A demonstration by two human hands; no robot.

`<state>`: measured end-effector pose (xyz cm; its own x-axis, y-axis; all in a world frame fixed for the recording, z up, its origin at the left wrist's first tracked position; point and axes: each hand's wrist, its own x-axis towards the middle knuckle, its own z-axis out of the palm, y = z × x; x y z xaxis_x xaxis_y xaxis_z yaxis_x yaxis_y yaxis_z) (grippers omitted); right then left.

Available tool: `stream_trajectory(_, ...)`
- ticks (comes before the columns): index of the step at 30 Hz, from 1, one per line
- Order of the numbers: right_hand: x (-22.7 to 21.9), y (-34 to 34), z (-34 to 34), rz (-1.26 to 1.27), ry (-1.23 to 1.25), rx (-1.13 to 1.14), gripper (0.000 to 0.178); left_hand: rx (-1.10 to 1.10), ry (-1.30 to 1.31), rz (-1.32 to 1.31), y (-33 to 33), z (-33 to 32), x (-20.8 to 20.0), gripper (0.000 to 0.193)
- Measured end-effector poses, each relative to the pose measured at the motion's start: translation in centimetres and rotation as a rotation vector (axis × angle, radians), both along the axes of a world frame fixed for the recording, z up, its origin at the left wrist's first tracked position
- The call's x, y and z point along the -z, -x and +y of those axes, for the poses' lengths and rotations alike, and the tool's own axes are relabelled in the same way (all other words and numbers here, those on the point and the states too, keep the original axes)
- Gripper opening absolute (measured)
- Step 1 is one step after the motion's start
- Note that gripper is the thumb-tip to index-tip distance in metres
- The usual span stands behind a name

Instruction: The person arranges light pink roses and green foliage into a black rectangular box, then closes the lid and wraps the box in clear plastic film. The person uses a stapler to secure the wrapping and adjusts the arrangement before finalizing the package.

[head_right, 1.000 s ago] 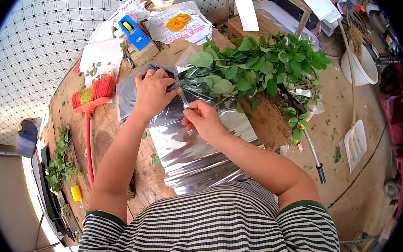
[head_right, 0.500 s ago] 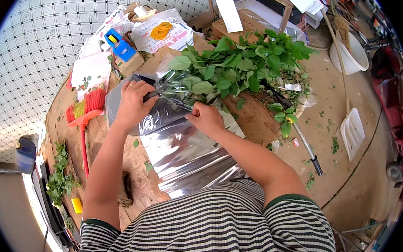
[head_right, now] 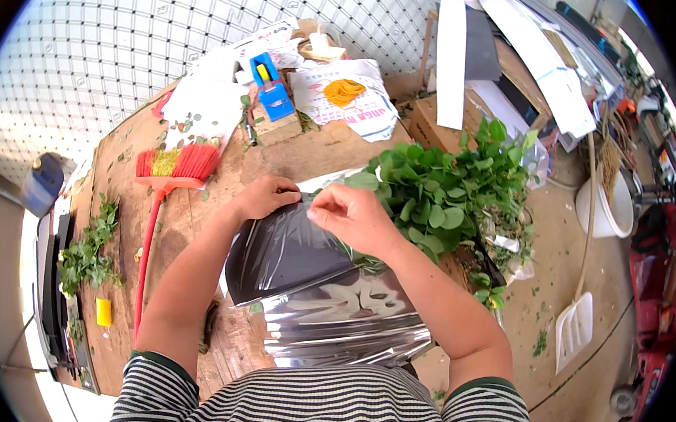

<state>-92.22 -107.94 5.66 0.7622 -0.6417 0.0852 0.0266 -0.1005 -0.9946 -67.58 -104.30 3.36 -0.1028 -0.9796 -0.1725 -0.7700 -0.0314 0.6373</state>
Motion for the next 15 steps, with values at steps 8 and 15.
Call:
stream_trajectory(8,0.8,-18.4,-17.1,0.308,0.501,0.204,0.045,-0.280,0.138,-0.129,-3.5,8.5,-0.6,0.048)
stream_trajectory(15,6.0,-29.1,-27.4,0.547,0.379,0.419,0.053,-0.620,0.022,0.487,-7.5,12.8,1.4,0.027)
